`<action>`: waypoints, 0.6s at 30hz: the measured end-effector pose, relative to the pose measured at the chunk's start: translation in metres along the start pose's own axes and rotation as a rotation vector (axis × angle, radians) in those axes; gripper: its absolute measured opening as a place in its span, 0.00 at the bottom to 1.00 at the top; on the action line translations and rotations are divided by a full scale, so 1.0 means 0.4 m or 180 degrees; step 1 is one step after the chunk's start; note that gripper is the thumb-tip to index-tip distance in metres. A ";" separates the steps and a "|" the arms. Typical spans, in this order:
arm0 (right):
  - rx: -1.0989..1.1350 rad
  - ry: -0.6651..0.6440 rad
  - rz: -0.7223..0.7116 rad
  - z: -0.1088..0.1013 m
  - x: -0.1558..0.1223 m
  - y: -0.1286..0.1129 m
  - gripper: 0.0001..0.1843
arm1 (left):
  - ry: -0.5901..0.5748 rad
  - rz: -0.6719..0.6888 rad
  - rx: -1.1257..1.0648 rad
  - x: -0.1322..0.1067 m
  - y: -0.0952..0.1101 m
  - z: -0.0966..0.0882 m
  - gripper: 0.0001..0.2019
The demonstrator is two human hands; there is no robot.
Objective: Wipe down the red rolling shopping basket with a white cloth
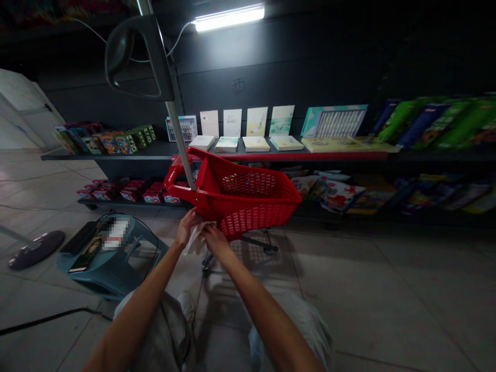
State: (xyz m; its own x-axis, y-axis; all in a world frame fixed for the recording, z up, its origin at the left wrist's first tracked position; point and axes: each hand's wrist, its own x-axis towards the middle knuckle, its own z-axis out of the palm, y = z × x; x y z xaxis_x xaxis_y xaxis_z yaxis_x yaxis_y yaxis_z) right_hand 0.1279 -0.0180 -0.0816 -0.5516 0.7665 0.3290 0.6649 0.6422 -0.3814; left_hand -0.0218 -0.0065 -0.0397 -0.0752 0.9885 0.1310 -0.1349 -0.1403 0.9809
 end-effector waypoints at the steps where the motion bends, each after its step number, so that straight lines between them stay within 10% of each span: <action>1: 0.0063 0.0089 -0.0033 -0.018 0.000 -0.005 0.23 | -0.0010 0.0037 0.0025 0.000 -0.001 0.000 0.30; 10: 0.0504 0.2759 -0.0040 -0.258 0.011 -0.020 0.20 | -0.0033 0.0282 0.0480 0.000 -0.025 0.013 0.22; 18: 0.0981 0.2980 0.0202 -0.276 0.037 0.031 0.14 | -0.0524 0.0570 0.1748 -0.038 -0.028 0.032 0.18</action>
State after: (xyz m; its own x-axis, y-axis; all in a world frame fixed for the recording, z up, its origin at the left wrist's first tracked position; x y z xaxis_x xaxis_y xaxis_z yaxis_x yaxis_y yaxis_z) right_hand 0.1835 0.0005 0.0140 0.1900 0.5688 0.8002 0.4458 0.6762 -0.5865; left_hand -0.0066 -0.0193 -0.0511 0.1104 0.9541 0.2785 0.3993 -0.2992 0.8666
